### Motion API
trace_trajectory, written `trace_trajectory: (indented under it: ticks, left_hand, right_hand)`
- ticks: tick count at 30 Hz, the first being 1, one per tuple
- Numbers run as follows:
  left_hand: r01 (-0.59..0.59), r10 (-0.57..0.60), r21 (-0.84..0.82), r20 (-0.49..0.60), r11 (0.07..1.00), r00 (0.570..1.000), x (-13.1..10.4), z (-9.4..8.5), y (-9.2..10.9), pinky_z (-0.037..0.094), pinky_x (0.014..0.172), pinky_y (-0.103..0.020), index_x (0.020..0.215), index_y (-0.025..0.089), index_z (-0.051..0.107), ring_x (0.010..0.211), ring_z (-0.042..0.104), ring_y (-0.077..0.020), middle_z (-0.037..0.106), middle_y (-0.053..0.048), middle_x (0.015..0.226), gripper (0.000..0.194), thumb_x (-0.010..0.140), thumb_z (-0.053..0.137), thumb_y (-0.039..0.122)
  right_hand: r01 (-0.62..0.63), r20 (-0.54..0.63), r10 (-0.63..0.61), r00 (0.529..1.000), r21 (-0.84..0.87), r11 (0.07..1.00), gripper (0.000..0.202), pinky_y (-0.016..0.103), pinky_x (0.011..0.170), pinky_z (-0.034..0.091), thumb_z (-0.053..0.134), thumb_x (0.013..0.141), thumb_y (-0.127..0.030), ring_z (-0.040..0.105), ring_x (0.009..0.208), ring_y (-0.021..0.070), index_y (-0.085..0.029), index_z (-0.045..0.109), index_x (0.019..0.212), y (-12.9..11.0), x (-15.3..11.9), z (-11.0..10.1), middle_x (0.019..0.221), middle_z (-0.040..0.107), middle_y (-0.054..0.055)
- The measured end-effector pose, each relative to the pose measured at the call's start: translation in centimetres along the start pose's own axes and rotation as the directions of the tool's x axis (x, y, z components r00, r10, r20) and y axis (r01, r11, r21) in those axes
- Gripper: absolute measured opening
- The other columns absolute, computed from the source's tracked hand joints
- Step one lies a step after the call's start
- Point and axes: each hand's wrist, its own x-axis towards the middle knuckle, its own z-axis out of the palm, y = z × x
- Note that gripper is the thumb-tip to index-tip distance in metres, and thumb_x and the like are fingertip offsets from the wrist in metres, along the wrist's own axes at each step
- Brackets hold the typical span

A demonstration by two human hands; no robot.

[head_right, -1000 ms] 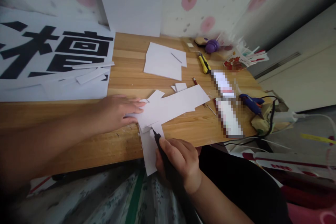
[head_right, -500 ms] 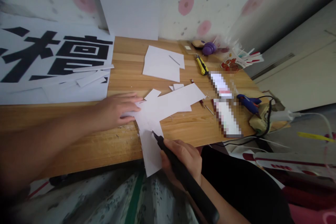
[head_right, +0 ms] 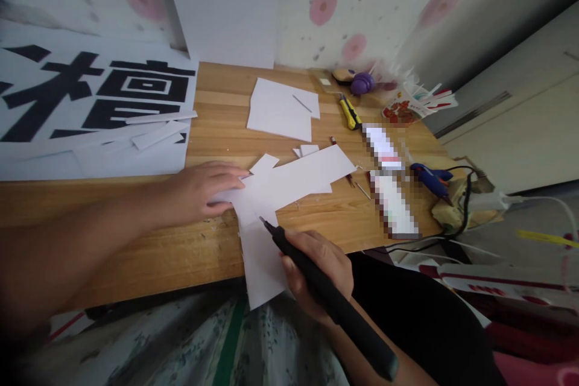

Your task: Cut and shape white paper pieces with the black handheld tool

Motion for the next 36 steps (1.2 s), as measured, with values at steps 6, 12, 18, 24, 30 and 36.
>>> trace_trajectory:
  ticks: [6, 12, 18, 24, 30, 36]
  left_hand:
    - [0.091, -0.090, -0.018, 0.038, 0.996, 0.995, -0.1, -0.8, 0.3, 0.045, 0.103, -0.037, 0.121, 0.020, 0.059, 0.120, 0.055, -0.0243, 0.064, -0.006, 0.126, 0.043, 0.078, 0.068, 0.023]
    - [0.127, -0.115, -0.178, 0.074, 0.976, 0.991, 0.1, -2.1, 0.0, 0.045, 0.095, -0.032, 0.116, 0.022, 0.058, 0.113, 0.057, -0.0215, 0.065, -0.003, 0.118, 0.043, 0.075, 0.070, 0.023]
    - [0.064, -0.017, -0.305, 0.152, 0.950, 0.988, 0.0, -2.9, 0.4, 0.043, 0.099, -0.031, 0.122, 0.024, 0.054, 0.117, 0.054, -0.0187, 0.059, -0.004, 0.127, 0.048, 0.077, 0.063, 0.013]
    - [0.006, 0.032, -0.133, 0.282, 0.991, 0.959, 0.1, -2.8, 0.2, 0.011, 0.119, -0.062, 0.119, 0.029, 0.060, 0.145, 0.028, -0.0292, 0.056, -0.001, 0.140, 0.044, 0.081, 0.056, 0.007]
    - [0.047, -0.047, 0.001, 0.045, 0.999, 0.998, 0.2, -1.8, -1.3, 0.031, 0.114, -0.054, 0.112, 0.023, 0.066, 0.138, 0.042, -0.0275, 0.056, -0.005, 0.141, 0.036, 0.083, 0.050, 0.008]
    - [0.079, -0.080, -0.086, -0.005, 0.993, 0.997, 0.2, -1.3, -1.3, 0.040, 0.110, -0.046, 0.105, 0.021, 0.068, 0.126, 0.054, -0.0221, 0.063, -0.006, 0.131, 0.028, 0.089, 0.047, 0.015]
  right_hand:
    - [-0.052, -0.035, 0.054, 0.998, 0.058, 0.997, 0.024, 0.032, 0.059, 0.061, 0.063, 0.090, -0.026, 0.072, 0.068, 0.0198, -0.026, 0.067, 0.113, 0.2, 0.4, -0.2, 0.081, 0.075, 0.004]
    - [0.069, 0.243, -0.110, 0.964, 0.170, 0.983, 0.028, 0.026, 0.063, 0.061, 0.058, 0.095, -0.037, 0.074, 0.074, 0.0180, -0.025, 0.063, 0.120, -1.0, 1.7, -0.6, 0.086, 0.076, 0.005]
    - [0.311, 0.379, -0.398, 0.836, 0.271, 0.911, 0.037, 0.034, 0.080, 0.060, 0.052, 0.097, -0.044, 0.073, 0.083, 0.0190, -0.016, 0.062, 0.120, -1.9, 1.6, 0.9, 0.084, 0.074, 0.009]
    - [0.131, 0.373, -0.196, 0.907, 0.191, 0.973, 0.032, 0.029, 0.070, 0.062, 0.056, 0.095, -0.037, 0.075, 0.079, 0.0200, -0.022, 0.064, 0.122, -2.1, 2.4, -1.9, 0.089, 0.077, 0.008]
    - [-0.195, 0.344, 0.105, 0.933, 0.236, 0.952, 0.028, 0.032, 0.064, 0.064, 0.063, 0.092, -0.039, 0.075, 0.073, 0.0209, -0.025, 0.069, 0.116, 0.4, 5.2, -3.2, 0.087, 0.077, 0.006]
    - [-0.291, 0.363, 0.148, 0.920, 0.378, 0.879, 0.025, 0.028, 0.060, 0.061, 0.069, 0.088, -0.036, 0.071, 0.063, 0.0145, -0.021, 0.069, 0.109, 3.6, 8.2, -0.3, 0.081, 0.075, 0.002]
